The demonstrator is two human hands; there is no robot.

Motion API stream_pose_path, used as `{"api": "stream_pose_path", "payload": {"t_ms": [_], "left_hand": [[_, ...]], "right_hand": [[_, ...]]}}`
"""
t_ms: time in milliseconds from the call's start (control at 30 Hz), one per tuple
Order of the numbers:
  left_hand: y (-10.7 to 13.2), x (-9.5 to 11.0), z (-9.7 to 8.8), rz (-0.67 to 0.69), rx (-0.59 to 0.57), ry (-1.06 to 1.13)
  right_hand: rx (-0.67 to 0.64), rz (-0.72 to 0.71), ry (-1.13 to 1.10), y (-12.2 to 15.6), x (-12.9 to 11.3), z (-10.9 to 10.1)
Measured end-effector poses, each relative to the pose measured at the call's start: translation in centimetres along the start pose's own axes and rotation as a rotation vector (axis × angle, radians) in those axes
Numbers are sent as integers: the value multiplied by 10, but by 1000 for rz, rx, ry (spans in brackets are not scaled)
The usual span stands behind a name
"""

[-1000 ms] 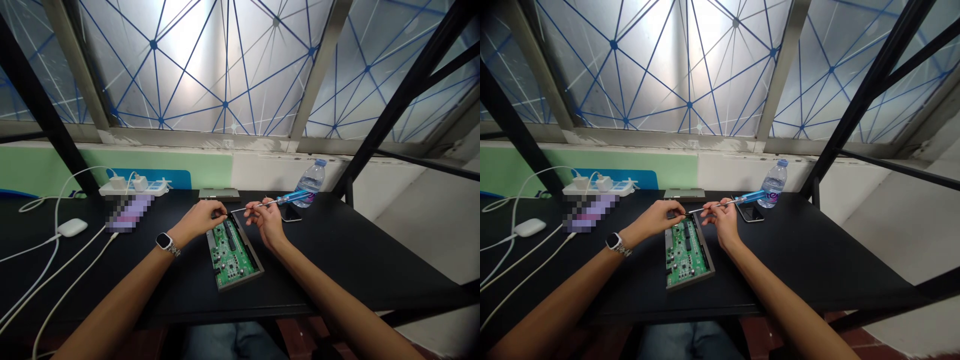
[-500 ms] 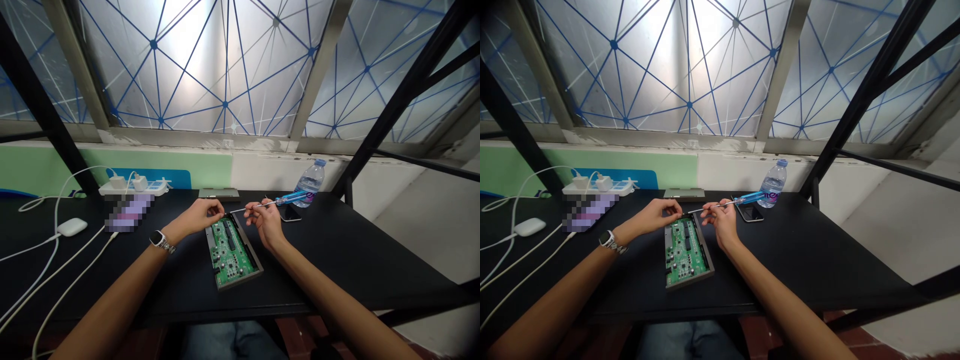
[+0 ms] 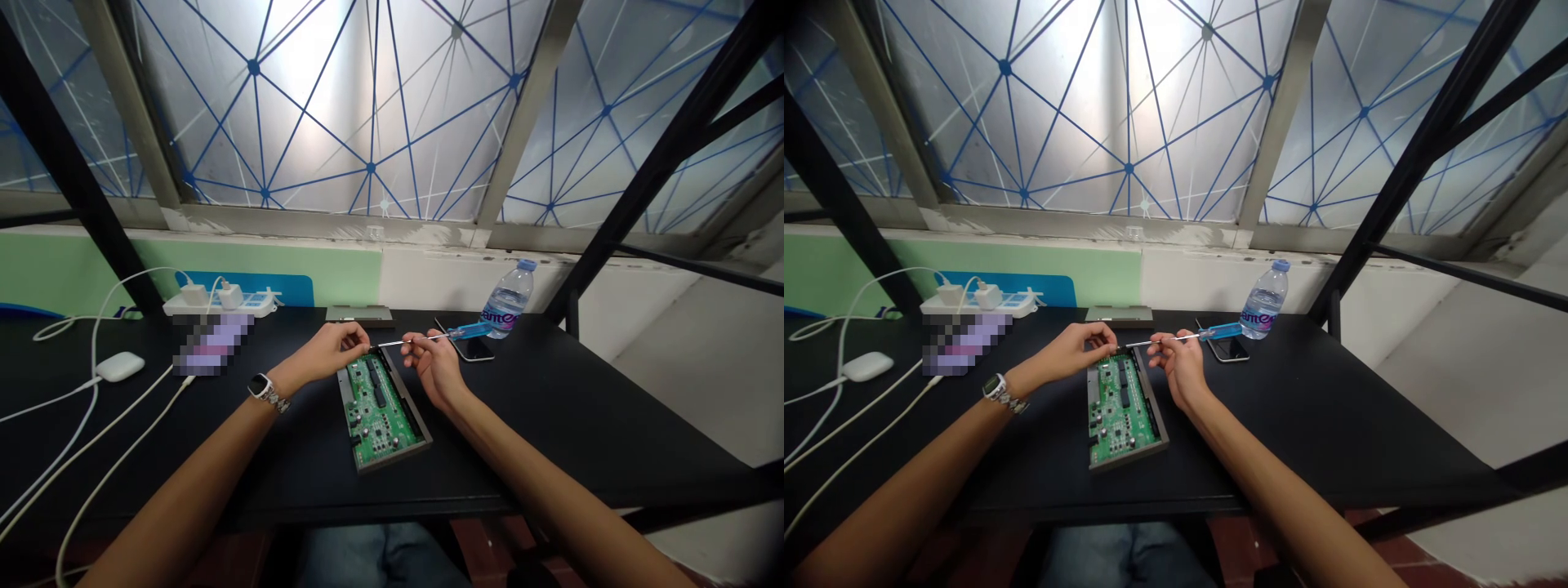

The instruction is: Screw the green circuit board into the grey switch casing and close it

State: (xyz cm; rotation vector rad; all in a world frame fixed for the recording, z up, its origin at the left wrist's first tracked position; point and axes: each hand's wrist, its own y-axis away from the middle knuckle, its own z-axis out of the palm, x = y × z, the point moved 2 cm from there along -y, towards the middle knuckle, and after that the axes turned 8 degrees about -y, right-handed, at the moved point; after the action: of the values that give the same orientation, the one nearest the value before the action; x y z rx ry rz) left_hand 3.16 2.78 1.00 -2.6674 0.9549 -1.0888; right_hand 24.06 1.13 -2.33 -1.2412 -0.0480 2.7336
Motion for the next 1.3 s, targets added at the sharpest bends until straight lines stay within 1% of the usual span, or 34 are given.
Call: {"api": "stream_pose_path", "payload": {"t_ms": [133,267,500,700,867,1067,1300], "left_hand": [[1,-4,-8,-13,-11,14],[1,-8,-13,-2,-27,-18],[1,0,-11,35,11,-37],[1,-3,-10,47,-3,-56],[2,-2,-14,59,-26,-45],[2,1,-15,65,-4,-53],[2,8,-14,59,58,-39]], "right_hand": [[15,16,-30,1,1,1],[29,22,-41,0,0,2],[28,53,-46,1,-2,2],[-2,74,-30,3,1,4],[2,54,-24,2,1,3],[10,48,-25,2,1,2],[1,98,0,1,1,0]]}}
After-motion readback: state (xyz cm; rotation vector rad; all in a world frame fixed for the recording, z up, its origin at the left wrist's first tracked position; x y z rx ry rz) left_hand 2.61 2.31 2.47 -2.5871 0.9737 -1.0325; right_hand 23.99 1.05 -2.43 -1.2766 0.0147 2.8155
